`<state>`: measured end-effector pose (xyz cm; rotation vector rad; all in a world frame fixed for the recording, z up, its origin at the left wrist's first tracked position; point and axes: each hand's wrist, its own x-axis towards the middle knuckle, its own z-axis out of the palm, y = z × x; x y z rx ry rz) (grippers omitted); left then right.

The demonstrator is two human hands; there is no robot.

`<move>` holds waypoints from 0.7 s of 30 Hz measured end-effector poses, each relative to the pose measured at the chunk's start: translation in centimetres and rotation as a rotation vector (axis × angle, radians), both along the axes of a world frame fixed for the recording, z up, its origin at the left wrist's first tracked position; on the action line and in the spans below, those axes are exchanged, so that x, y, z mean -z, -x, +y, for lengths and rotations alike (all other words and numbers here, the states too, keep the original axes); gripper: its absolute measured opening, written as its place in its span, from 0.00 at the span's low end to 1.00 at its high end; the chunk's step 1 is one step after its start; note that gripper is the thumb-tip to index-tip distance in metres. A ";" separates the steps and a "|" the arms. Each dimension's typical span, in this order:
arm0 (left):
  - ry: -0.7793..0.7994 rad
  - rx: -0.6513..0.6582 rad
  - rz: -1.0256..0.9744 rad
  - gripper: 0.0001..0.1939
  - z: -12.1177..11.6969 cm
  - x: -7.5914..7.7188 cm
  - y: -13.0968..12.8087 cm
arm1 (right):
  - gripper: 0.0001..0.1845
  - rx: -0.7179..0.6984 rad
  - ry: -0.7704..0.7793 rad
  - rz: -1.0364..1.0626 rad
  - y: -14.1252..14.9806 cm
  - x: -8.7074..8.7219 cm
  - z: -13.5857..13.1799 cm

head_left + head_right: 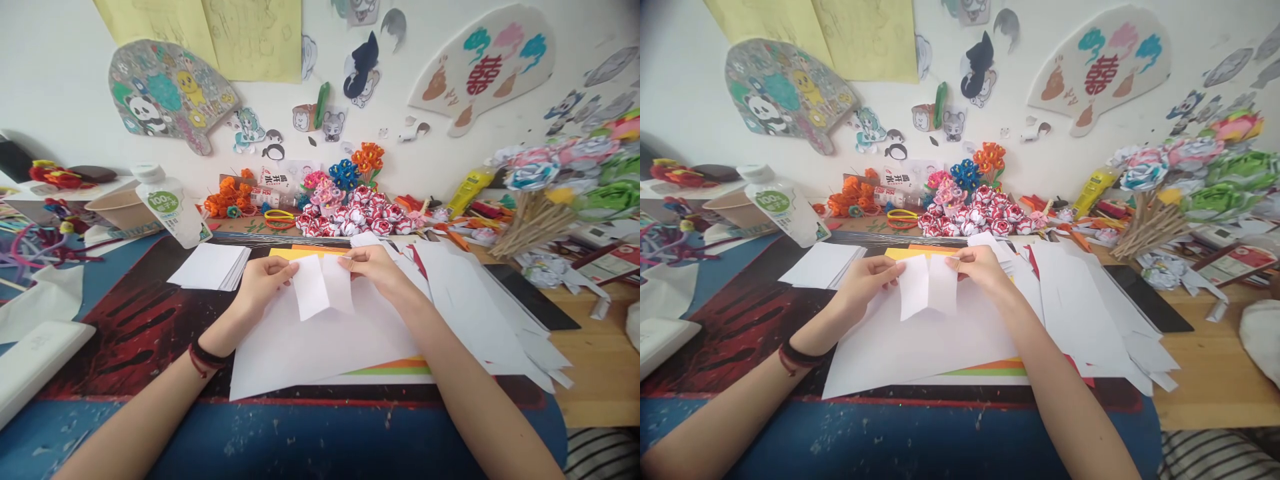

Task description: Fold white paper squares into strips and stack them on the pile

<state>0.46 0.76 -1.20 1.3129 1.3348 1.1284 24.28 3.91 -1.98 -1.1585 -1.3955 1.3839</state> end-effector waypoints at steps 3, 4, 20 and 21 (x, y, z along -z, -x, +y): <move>-0.032 -0.019 -0.009 0.18 0.1 -0.1 0.4 | 0.20 0.070 -0.033 0.039 -0.2 -0.5 0.0; -0.046 -0.017 -0.016 0.18 0.1 -0.2 0.5 | 0.20 0.072 -0.034 0.068 -0.2 -0.7 -0.1; -0.030 0.116 -0.063 0.17 -0.4 -0.4 -0.1 | 0.22 -0.027 0.120 0.216 1.2 0.1 -0.4; -0.032 0.110 -0.060 0.17 -0.4 -0.3 -0.1 | 0.21 -0.003 0.116 0.215 1.2 0.0 -0.4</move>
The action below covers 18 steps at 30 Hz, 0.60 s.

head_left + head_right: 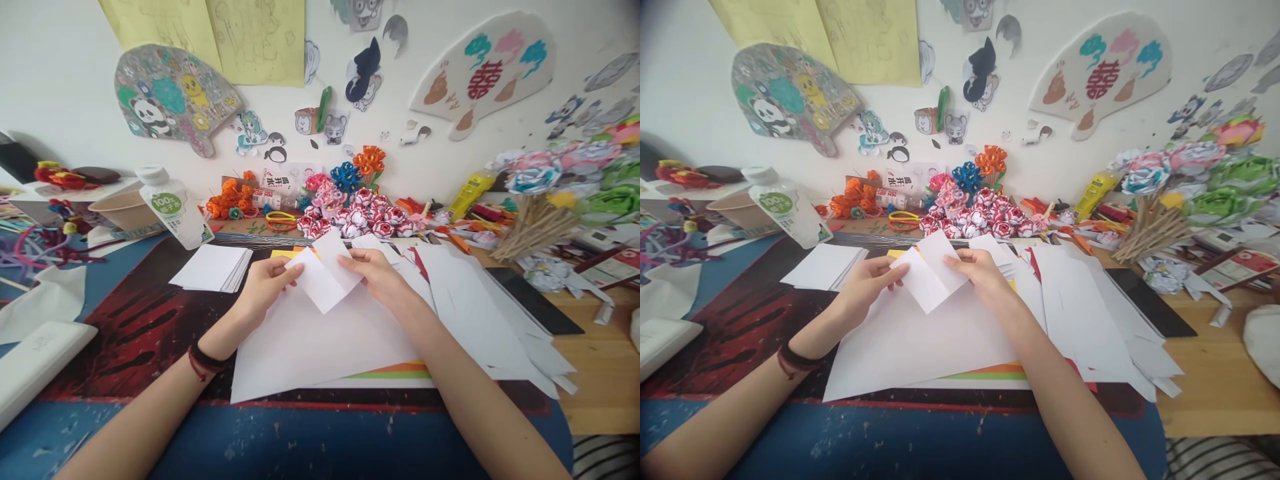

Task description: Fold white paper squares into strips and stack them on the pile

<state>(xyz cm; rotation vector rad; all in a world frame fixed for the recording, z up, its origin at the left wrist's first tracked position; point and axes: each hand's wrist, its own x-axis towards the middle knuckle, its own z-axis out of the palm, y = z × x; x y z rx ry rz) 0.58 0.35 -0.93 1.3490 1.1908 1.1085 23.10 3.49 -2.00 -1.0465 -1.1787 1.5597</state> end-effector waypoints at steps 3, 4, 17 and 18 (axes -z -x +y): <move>-0.027 -0.056 0.004 0.15 0.1 0.0 0.3 | 0.18 0.083 -0.015 0.005 0.0 -0.3 -0.1; -0.042 -0.078 0.005 0.15 0.2 0.0 0.4 | 0.17 0.102 -0.027 0.015 0.0 -0.5 -0.2; 0.045 0.111 -0.080 0.14 -0.4 -0.3 -0.6 | 0.19 0.017 -0.066 0.105 0.5 -1.0 -0.9; 0.021 0.085 -0.066 0.14 -0.5 -0.3 -0.6 | 0.21 -0.029 -0.049 0.074 0.4 -1.0 -0.9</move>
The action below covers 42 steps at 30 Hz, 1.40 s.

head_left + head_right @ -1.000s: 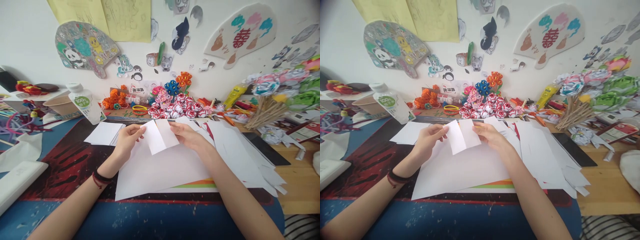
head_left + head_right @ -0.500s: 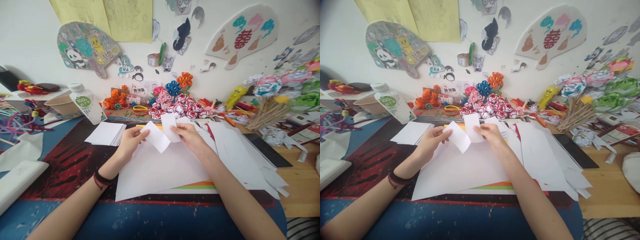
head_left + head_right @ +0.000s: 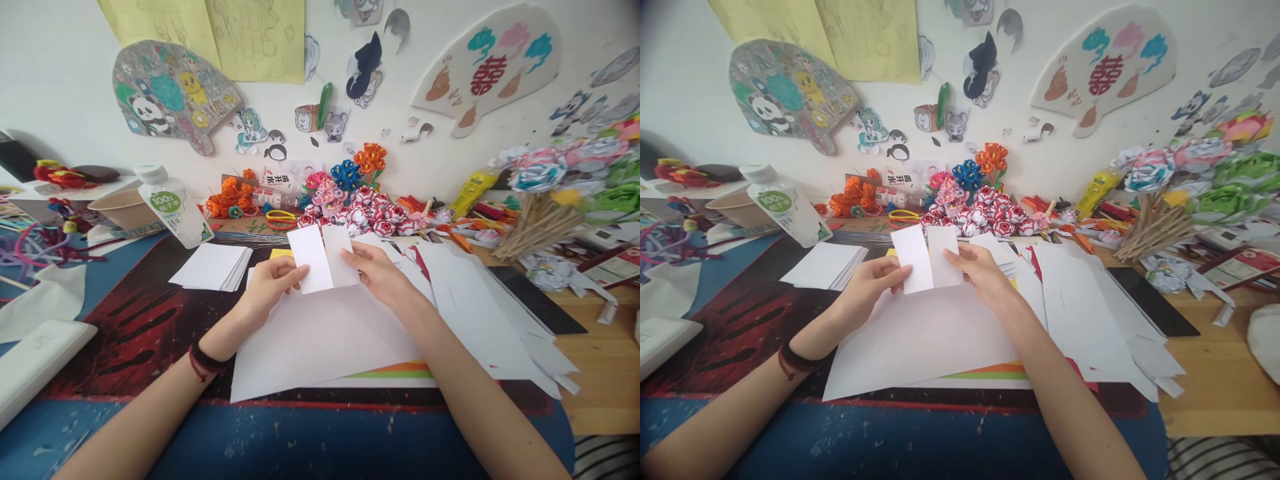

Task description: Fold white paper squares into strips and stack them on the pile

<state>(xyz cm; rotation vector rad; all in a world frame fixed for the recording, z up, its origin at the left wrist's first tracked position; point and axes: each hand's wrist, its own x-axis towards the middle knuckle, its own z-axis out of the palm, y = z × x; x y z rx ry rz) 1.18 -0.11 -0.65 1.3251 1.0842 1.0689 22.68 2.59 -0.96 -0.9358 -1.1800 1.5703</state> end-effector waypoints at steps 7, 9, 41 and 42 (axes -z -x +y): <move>-0.054 -0.129 0.092 0.13 0.5 0.2 0.6 | 0.20 0.041 -0.079 -0.210 -0.9 0.1 0.4; -0.066 -0.142 0.109 0.14 0.5 0.2 0.6 | 0.19 0.085 -0.104 -0.230 -1.0 0.0 0.4; -0.305 -0.061 0.501 0.14 0.5 1.2 0.5 | 0.24 -0.277 -0.211 -0.270 0.6 0.5 -0.1; -0.308 -0.066 0.517 0.15 0.5 1.2 0.4 | 0.24 -0.293 -0.223 -0.286 0.7 0.6 -0.1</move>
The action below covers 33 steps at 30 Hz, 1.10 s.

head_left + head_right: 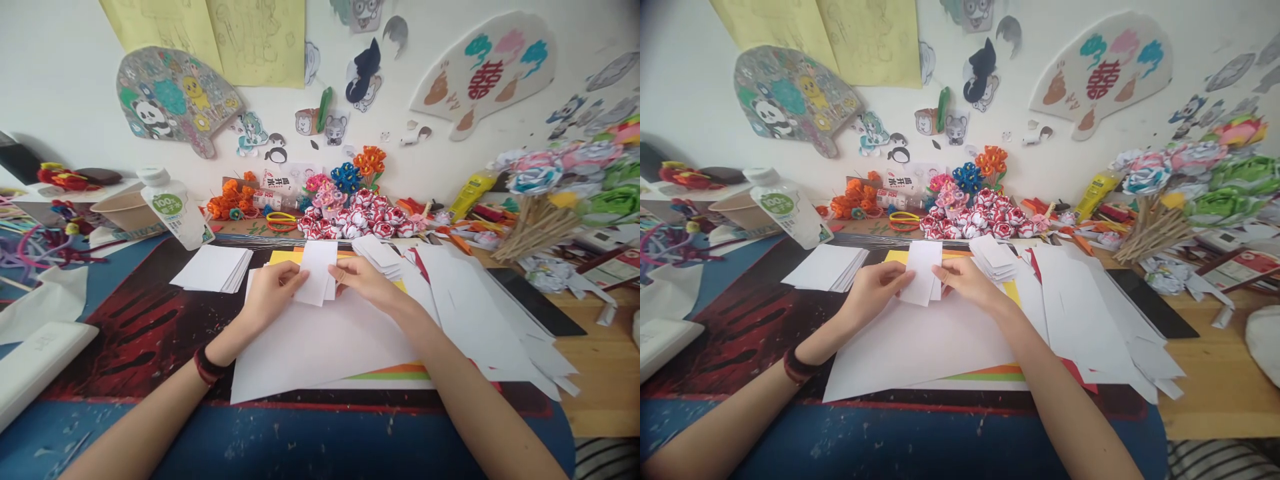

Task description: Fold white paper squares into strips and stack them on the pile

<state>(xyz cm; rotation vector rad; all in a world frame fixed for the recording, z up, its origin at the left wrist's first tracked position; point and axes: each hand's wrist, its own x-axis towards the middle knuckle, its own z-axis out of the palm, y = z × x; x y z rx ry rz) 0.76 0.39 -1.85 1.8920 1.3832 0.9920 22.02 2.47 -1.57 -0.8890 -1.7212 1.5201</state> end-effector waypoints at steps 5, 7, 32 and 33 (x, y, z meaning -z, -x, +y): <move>-0.026 -0.025 0.010 0.15 -0.4 -0.3 -0.3 | 0.26 0.027 -0.175 -0.162 0.2 0.4 0.2; -0.057 -0.035 0.025 0.15 -0.6 -0.4 -0.3 | 0.27 0.082 -0.268 -0.238 0.2 0.5 0.2; -0.253 -0.014 0.231 0.14 -0.7 -0.7 -0.2 | 0.24 0.187 -0.457 -0.427 -0.3 -0.3 0.0; -0.249 -0.012 0.231 0.14 -0.7 -0.7 -0.2 | 0.23 0.190 -0.454 -0.428 -0.3 -0.2 0.0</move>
